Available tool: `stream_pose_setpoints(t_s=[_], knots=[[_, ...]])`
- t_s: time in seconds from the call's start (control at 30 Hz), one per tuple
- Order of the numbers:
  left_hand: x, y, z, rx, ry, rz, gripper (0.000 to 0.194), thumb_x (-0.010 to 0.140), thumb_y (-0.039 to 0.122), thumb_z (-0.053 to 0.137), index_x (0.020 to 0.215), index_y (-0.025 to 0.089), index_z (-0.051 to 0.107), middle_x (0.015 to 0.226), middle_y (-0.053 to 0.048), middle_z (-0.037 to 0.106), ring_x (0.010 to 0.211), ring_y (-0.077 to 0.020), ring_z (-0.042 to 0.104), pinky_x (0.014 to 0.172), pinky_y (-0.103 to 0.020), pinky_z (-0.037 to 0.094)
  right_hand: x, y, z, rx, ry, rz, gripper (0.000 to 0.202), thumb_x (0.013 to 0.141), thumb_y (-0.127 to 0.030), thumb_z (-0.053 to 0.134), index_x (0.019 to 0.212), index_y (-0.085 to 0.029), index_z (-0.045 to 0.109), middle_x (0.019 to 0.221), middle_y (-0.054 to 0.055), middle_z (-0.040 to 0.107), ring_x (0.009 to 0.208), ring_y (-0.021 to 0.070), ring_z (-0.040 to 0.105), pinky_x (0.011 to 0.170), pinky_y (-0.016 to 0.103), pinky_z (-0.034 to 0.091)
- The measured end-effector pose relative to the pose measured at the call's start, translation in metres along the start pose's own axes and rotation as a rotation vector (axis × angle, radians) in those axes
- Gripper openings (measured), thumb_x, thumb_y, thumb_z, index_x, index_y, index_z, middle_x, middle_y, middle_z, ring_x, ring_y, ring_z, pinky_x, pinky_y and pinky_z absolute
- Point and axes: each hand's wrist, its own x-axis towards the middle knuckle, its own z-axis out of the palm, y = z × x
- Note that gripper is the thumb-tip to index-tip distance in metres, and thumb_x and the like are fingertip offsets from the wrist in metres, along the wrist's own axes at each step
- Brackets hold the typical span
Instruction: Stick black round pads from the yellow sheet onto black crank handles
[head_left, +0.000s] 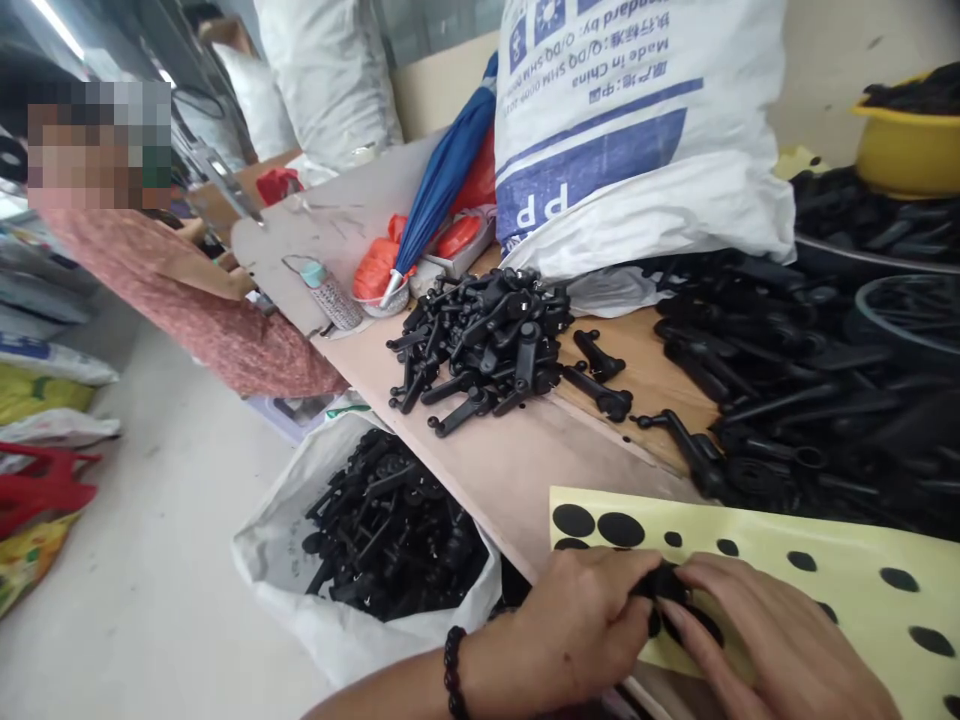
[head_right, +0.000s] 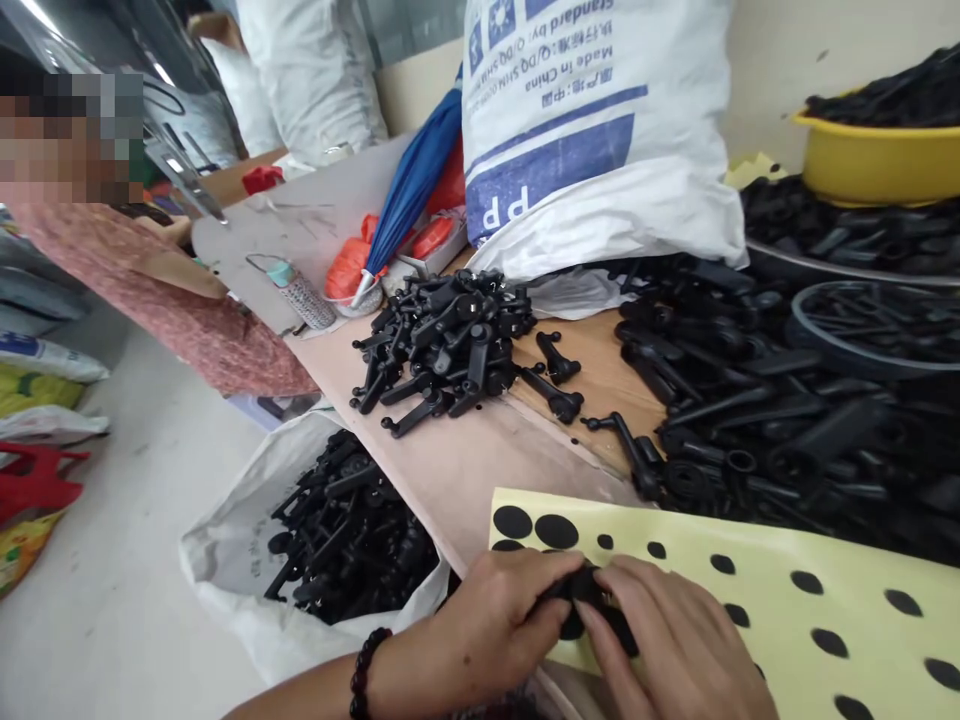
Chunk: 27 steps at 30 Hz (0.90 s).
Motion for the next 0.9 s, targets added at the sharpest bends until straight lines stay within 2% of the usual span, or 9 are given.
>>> stream_pose_setpoints(t_s=[0.1, 0.17, 0.37, 0.67, 0.9], knots=[[-0.001, -0.001, 0.002, 0.042, 0.004, 0.014, 0.026, 0.085, 0.009, 0.043, 0.105, 0.016, 0.059, 0.092, -0.007, 0.069, 0.085, -0.0181, 0.064, 0.078, -0.025, 0.049, 0.004, -0.006, -0.001, -0.136, -0.044, -0.174, 0.020, 0.090, -0.029, 0.044, 0.098, -0.023, 0.061, 0.096, 0.009, 0.069, 0.088, 0.0273, 0.063, 0.081, 0.041, 0.043], [-0.002, -0.002, 0.004, 0.053, 0.006, 0.020, 0.028, 0.087, 0.010, 0.041, 0.109, 0.018, 0.057, 0.094, -0.006, 0.069, 0.087, -0.0178, 0.064, 0.079, -0.025, 0.049, 0.005, -0.011, -0.001, -0.185, -0.045, -0.206, 0.020, 0.090, -0.025, 0.042, 0.098, -0.020, 0.059, 0.095, 0.011, 0.068, 0.088, 0.0288, 0.062, 0.082, 0.043, 0.040], [-0.003, -0.004, 0.007, 0.079, -0.006, 0.000, 0.027, 0.086, 0.012, 0.044, 0.109, 0.019, 0.056, 0.092, -0.004, 0.068, 0.084, -0.0175, 0.064, 0.077, -0.026, 0.049, 0.009, -0.022, 0.000, -0.192, -0.019, -0.134, 0.023, 0.091, -0.026, 0.041, 0.099, -0.015, 0.059, 0.103, 0.016, 0.063, 0.090, 0.0303, 0.060, 0.082, 0.045, 0.041], [-0.004, -0.008, 0.013, 0.061, 0.040, 0.045, 0.036, 0.087, 0.011, 0.043, 0.121, 0.019, 0.053, 0.101, -0.008, 0.068, 0.092, -0.0204, 0.064, 0.081, -0.030, 0.051, 0.011, -0.026, 0.002, -0.164, 0.022, -0.130, 0.022, 0.092, -0.024, 0.039, 0.097, -0.017, 0.059, 0.103, 0.014, 0.064, 0.092, 0.0263, 0.062, 0.083, 0.040, 0.045], [-0.005, -0.011, 0.017, 0.095, 0.046, 0.052, 0.035, 0.088, 0.013, 0.041, 0.121, 0.017, 0.053, 0.099, -0.009, 0.068, 0.090, -0.0213, 0.064, 0.081, -0.032, 0.052, 0.019, -0.028, -0.004, -0.129, 0.029, -0.159, 0.022, 0.093, -0.020, 0.037, 0.093, -0.018, 0.059, 0.100, 0.011, 0.064, 0.092, 0.0214, 0.062, 0.081, 0.032, 0.047]])
